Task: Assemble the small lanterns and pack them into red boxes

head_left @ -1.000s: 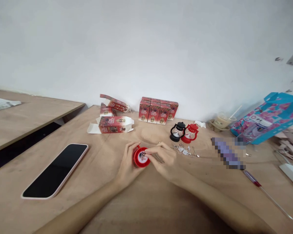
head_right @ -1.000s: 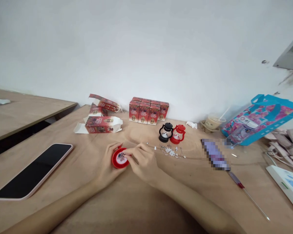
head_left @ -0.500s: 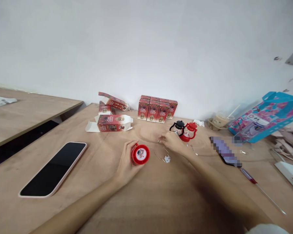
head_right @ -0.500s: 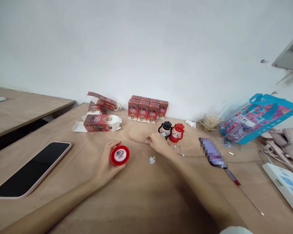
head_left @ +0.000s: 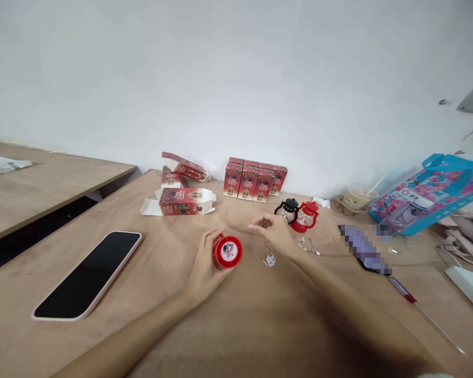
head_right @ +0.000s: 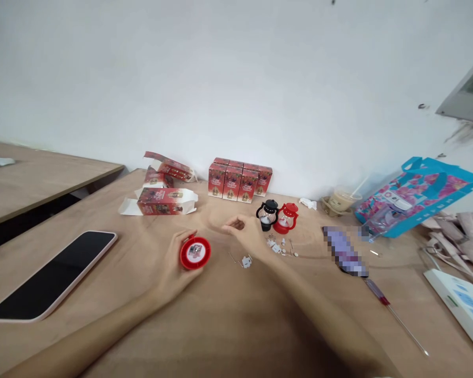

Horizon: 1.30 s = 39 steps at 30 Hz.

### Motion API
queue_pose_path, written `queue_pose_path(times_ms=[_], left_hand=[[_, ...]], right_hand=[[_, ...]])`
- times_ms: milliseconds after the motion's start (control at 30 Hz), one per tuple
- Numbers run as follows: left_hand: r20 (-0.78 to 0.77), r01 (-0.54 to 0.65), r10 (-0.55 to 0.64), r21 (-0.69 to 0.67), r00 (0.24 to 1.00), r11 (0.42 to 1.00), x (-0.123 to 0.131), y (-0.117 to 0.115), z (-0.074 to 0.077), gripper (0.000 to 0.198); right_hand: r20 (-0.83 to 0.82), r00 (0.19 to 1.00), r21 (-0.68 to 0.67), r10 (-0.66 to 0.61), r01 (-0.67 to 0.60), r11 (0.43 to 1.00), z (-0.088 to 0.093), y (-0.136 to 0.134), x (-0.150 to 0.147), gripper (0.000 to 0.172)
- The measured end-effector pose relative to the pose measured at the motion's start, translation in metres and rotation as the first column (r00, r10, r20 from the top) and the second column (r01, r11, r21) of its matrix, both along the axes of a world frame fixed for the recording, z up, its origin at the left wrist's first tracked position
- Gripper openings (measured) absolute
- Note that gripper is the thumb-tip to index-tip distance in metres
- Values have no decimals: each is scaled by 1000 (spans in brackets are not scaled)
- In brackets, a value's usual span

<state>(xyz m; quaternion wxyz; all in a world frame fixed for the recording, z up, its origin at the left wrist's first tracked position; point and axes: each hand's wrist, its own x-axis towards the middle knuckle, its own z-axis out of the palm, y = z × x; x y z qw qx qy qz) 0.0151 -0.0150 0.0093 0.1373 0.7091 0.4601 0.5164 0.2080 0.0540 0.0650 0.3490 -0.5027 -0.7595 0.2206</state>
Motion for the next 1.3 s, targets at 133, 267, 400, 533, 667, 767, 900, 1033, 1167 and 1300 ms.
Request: queue_pose_path(times_ms=[133, 267, 400, 533, 667, 767, 900, 1033, 1167, 1300], left_hand=[[7, -15, 15, 48, 1000, 999, 0, 2, -3, 57], [4, -22, 22, 55, 1000, 998, 1, 2, -5, 53], [-4, -31, 31, 59, 1000, 998, 1, 3, -5, 55], [-13, -39, 39, 51, 999, 998, 0, 2, -5, 56], [-16, -51, 52, 36, 999, 998, 0, 2, -4, 54], [-5, -54, 54, 31, 999, 998, 0, 2, -4, 54], [18, -46, 45, 49, 999, 998, 1, 2, -5, 53], [21, -68, 67, 54, 998, 996, 0, 3, -6, 53], [87, -105, 99, 60, 991, 993, 0, 5, -8, 50], [132, -111, 105, 38, 986, 993, 0, 6, -10, 54]], right_hand=[[-191, 957, 196, 217, -180, 964, 19, -42, -22, 11], [-41, 945, 389, 324, -283, 877, 20, -58, -34, 12], [17, 963, 483, 268, -242, 842, 10, -55, -35, 12], [97, 964, 563, 248, -258, 785, 6, -54, -33, 15], [235, 946, 610, 223, -322, 724, 3, -57, -29, 16], [283, 934, 613, 220, -353, 707, -2, -59, -27, 20], [279, 935, 638, 218, -351, 685, -8, -59, -25, 22], [278, 939, 644, 204, -340, 685, -9, -59, -27, 21], [340, 915, 605, 217, -389, 695, -1, -62, -29, 23], [379, 893, 583, 241, -433, 687, 11, -59, -17, 30]])
